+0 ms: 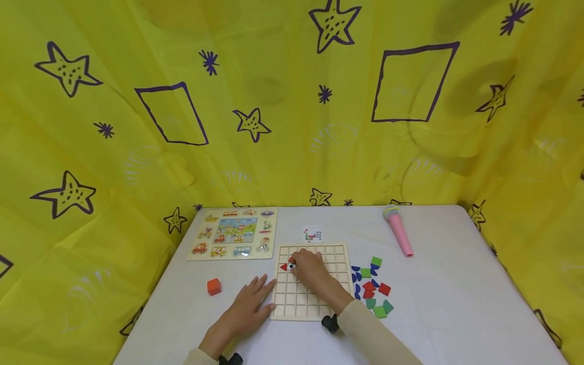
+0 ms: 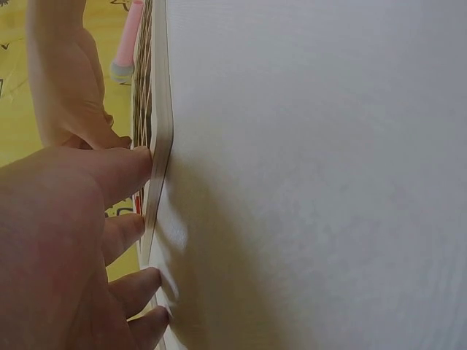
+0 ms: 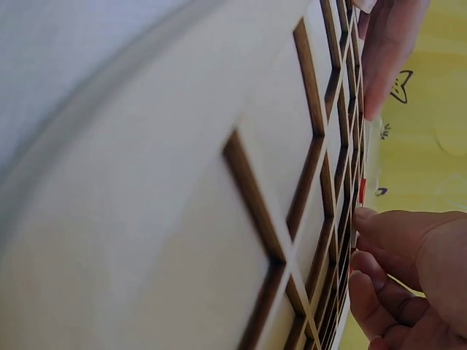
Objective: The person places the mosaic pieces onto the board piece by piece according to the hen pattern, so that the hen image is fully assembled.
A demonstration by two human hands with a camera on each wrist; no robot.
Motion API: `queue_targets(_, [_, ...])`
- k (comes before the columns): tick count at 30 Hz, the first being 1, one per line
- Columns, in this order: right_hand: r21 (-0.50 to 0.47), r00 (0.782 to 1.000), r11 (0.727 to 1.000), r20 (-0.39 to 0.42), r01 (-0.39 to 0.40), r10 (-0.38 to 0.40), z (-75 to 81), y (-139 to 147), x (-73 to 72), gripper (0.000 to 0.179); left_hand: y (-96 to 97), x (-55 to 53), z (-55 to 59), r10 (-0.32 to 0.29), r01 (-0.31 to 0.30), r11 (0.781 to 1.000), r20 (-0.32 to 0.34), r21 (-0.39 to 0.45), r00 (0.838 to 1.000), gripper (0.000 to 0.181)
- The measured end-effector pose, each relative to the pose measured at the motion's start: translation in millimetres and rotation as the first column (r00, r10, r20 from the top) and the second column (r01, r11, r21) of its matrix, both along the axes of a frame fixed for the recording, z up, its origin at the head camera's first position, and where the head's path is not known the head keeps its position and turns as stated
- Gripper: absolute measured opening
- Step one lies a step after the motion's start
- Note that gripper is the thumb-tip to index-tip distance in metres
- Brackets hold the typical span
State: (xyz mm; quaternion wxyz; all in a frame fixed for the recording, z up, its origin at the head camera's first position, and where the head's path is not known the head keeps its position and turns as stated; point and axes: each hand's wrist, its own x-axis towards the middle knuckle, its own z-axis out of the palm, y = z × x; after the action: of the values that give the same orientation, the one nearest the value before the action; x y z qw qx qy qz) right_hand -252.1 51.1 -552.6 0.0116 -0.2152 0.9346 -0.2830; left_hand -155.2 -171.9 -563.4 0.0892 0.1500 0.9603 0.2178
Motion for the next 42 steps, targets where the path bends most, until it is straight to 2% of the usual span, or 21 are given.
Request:
queue_targets(7, [-0.012,1.0,1.0,0.009,0.012,-0.012,2.1,4.4,-1.0,0.021,1.9,-2.9,-0.2,0.005,-0.005,1.0,0.004,-0.005,1.0,0.064])
queue_targets(13, [-0.008,0.996,0.998,0.06,0.07,-0.069,6.4,24.4,-2.0,0.024,3.5,-2.9,-1.5,0.001,-0.001,1.0,-0.005,-0.001,1.0,0.064])
queue_targets(18, [0.029,0.989,0.993,0.091,0.117,-0.119,11.8,58.6,-7.0,0.028,4.4,-2.0,-0.9,0.012,-0.012,1.0,0.0,-0.005,1.0,0.064])
queue_targets(25, [0.01,0.985,0.987,0.064,0.162,-0.162,18.9,123.4,-4.0,0.032,3.3,-0.9,-2.1,0.0,0.0,1.0,-0.002,-0.009,1.0,0.065])
queue_targets(29, [0.016,0.973,0.976,0.084,0.216,-0.216,17.6,158.7,-1.2,0.034,2.8,1.2,-0.3,-0.001,0.001,1.0,-0.003,0.003,1.0,0.064])
queue_targets(32, [0.005,0.956,0.965,0.13,0.263,-0.261,15.2,181.1,1.0,0.035,2.9,2.5,1.7,0.002,-0.002,1.0,-0.004,0.007,1.0,0.064])
queue_targets(37, [-0.019,0.922,0.946,0.23,0.323,-0.31,8.8,206.3,2.8,0.032,3.1,3.7,3.3,0.003,-0.003,1.0,-0.006,0.006,1.0,0.064])
queue_targets(39, [-0.031,0.921,0.946,0.24,0.322,-0.306,5.9,211.5,2.5,0.029,3.2,3.9,3.2,0.002,-0.002,1.0,-0.005,0.004,1.0,0.065])
queue_targets(42, [-0.055,0.932,0.95,0.219,0.308,-0.289,2.7,214.1,0.6,0.024,3.2,3.1,3.2,0.001,-0.001,1.0,-0.01,0.005,1.0,0.064])
